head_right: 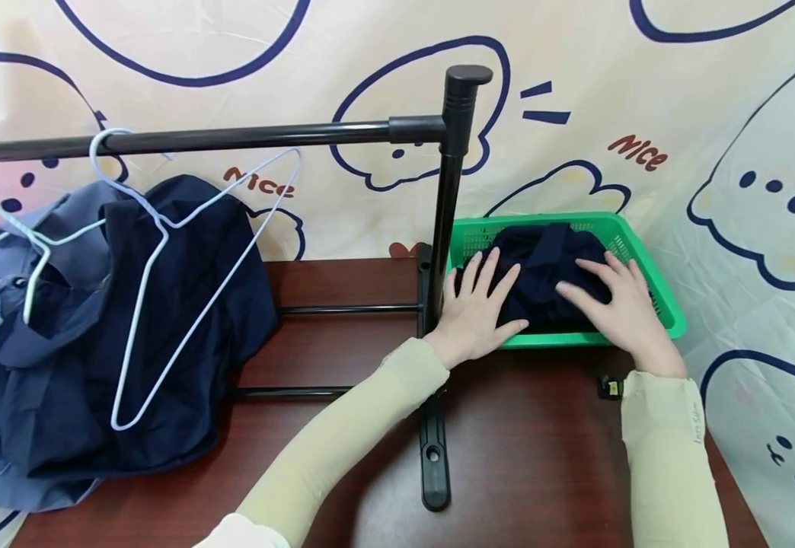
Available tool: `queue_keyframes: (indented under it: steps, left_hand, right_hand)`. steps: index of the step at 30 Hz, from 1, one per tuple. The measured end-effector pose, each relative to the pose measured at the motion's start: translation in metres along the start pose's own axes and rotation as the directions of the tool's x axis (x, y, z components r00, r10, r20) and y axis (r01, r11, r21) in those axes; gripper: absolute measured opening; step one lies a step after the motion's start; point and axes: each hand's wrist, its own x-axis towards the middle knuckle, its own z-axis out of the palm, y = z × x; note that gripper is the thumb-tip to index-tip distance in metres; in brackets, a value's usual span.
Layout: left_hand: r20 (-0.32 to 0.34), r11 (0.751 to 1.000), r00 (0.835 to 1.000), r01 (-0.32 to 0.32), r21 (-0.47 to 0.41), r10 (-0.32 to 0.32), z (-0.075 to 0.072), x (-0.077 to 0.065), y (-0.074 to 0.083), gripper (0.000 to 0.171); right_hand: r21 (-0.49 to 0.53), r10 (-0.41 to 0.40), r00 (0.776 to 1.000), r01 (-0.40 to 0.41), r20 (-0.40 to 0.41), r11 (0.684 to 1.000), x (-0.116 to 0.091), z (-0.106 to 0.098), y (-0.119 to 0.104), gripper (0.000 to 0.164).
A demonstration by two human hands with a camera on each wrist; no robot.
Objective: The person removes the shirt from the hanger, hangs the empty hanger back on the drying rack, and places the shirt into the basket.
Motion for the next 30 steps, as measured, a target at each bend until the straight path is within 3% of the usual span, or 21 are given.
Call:
queue_keyframes:
  steps: [3,5,9,11,15,20,23,30]
  left_hand:
    - [-0.053,0.999,0.998,0.032,0.028,-0.031,-0.002,-0.003,0.004,0.085]
    - [-0.048,0.997,0.998,0.051,0.053,-0.048,-0.004,-0.005,0.007,0.082]
    - [0.075,0.998,0.996,0.035,0.056,-0.039,-0.008,-0.003,0.013,0.082]
    - [0.177,0.999,0.984,0.034,0.017,-0.036,-0.010,-0.001,0.014,0.081]
    - [0.349,0.997,0.936,0.069,-0.036,-0.052,-0.011,0.006,0.012,0.076]
    - [0.420,0.995,0.903,0.070,0.073,-0.094,-0.006,0.016,0.007,0.072]
    - [0.416,0.994,0.904,0.066,0.089,-0.098,-0.001,0.018,0.004,0.071]
    - [0.294,0.994,0.953,0.053,0.091,-0.078,0.004,0.015,0.002,0.068]
  right_hand:
    - [-0.055,-0.011,0.998,0.007,-0.059,0.998,-0.003,-0.002,-0.007,0.066]
    - [-0.113,-0.020,0.998,0.014,-0.053,0.993,-0.004,0.002,-0.009,0.065]
    - [-0.193,-0.020,1.000,0.022,0.016,0.981,-0.003,0.013,-0.006,0.066]
    - [-0.214,-0.002,0.998,0.015,0.059,0.977,0.000,0.019,-0.002,0.069]
    - [-0.256,0.083,0.980,-0.035,0.181,0.966,0.008,0.023,0.001,0.077]
    - [-0.281,0.159,0.942,-0.074,0.295,0.957,0.015,0.022,-0.002,0.079]
    - [-0.294,0.189,0.930,-0.093,0.316,0.951,0.015,0.022,-0.003,0.080]
    - [-0.302,0.211,0.932,-0.118,0.295,0.946,0.014,0.025,-0.002,0.084]
